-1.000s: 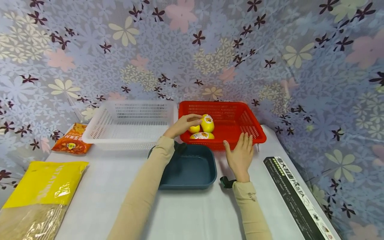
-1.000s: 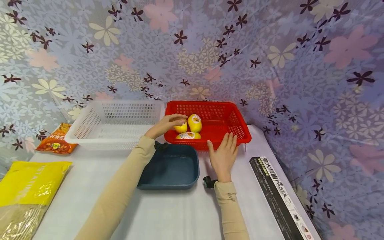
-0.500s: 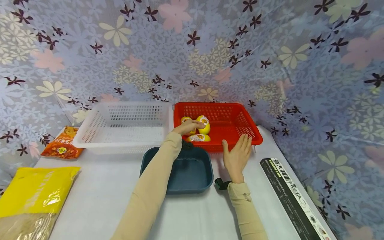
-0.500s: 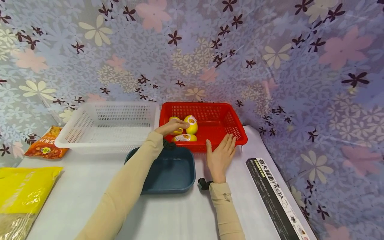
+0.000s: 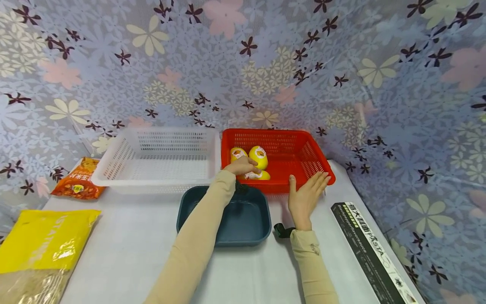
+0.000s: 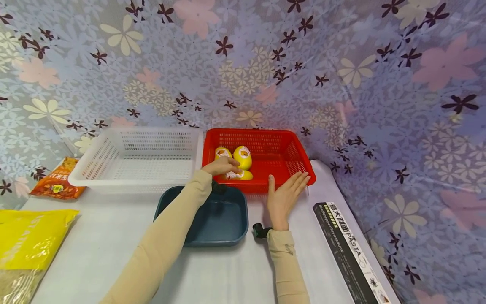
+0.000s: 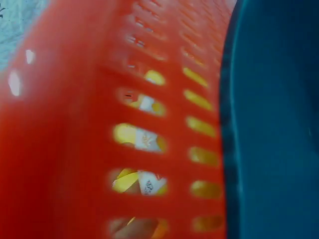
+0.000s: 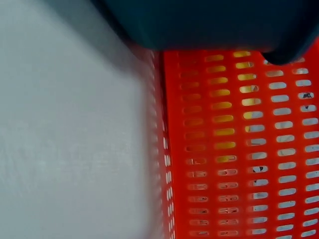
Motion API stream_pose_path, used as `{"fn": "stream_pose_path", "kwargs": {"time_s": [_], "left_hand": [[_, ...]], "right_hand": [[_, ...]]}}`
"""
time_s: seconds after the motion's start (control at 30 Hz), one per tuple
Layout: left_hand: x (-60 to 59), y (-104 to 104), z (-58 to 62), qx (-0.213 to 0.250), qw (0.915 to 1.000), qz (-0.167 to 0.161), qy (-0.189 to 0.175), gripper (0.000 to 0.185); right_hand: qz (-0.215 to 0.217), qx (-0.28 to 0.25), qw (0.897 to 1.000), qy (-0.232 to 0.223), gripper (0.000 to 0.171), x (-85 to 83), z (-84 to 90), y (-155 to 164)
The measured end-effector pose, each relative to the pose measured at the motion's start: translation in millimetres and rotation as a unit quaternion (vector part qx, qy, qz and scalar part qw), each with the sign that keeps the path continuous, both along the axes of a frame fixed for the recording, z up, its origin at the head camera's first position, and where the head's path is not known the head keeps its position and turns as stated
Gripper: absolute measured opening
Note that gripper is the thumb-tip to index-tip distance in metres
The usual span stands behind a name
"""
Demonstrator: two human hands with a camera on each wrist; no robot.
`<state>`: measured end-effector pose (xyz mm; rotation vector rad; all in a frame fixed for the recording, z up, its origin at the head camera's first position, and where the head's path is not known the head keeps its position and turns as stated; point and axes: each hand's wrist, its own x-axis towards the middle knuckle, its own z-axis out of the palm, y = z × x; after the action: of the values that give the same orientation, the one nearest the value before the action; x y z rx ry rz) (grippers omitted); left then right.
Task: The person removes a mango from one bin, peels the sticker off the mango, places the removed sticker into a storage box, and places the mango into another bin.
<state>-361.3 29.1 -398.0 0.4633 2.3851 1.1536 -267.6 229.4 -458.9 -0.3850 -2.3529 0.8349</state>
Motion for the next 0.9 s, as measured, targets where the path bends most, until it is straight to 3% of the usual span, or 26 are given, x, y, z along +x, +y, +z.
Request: {"fn": "stream_pose_path", "kwargs": {"time_s": [0.2,0.37,0.43,0.53,0.6,0.67,0.77,0.9], "left_hand": [[-4.5,2,-11.0,-0.052,0.9984,0.003,0.024,0.051],[-58.1,9,-67.9,-0.089,0.9945,-0.033,0.045,0.058],[-71.2,13,-79.2,-0.108,0.9931,-0.041,0.022,0.057],[-47.8,13,-55.6,-0.146,0.9887,-0.034,-0.002,0.054],[-27.3,11,-34.3,-0.145,0.9893,-0.018,-0.014,0.053],[-13.9,6,-22.0,-0.110,0.9939,-0.003,0.001,0.051],[-0.4,0,-8.7,-0.017,0.9989,0.019,0.040,0.051],[10.2,-5,1.4,0.114,0.9893,0.026,0.088,0.054]], "right_hand": [[0.004,-0.011,1.000,0.018,0.092,0.0,-2.3,-3],[0.010,-0.013,1.000,0.016,0.092,0.8,-2.8,-2],[0.010,-0.017,1.000,0.015,0.091,1.7,-3.3,-3],[0.011,-0.022,1.000,0.016,0.089,2.6,-4.5,-4],[0.012,-0.024,1.000,0.015,0.088,3.0,-5.1,-5],[0.014,-0.025,0.999,0.015,0.087,2.8,-5.2,-6],[0.016,-0.024,0.999,0.014,0.085,1.3,-5.1,-6],[0.014,-0.026,0.999,0.015,0.083,1.4,-3.8,-3]]}}
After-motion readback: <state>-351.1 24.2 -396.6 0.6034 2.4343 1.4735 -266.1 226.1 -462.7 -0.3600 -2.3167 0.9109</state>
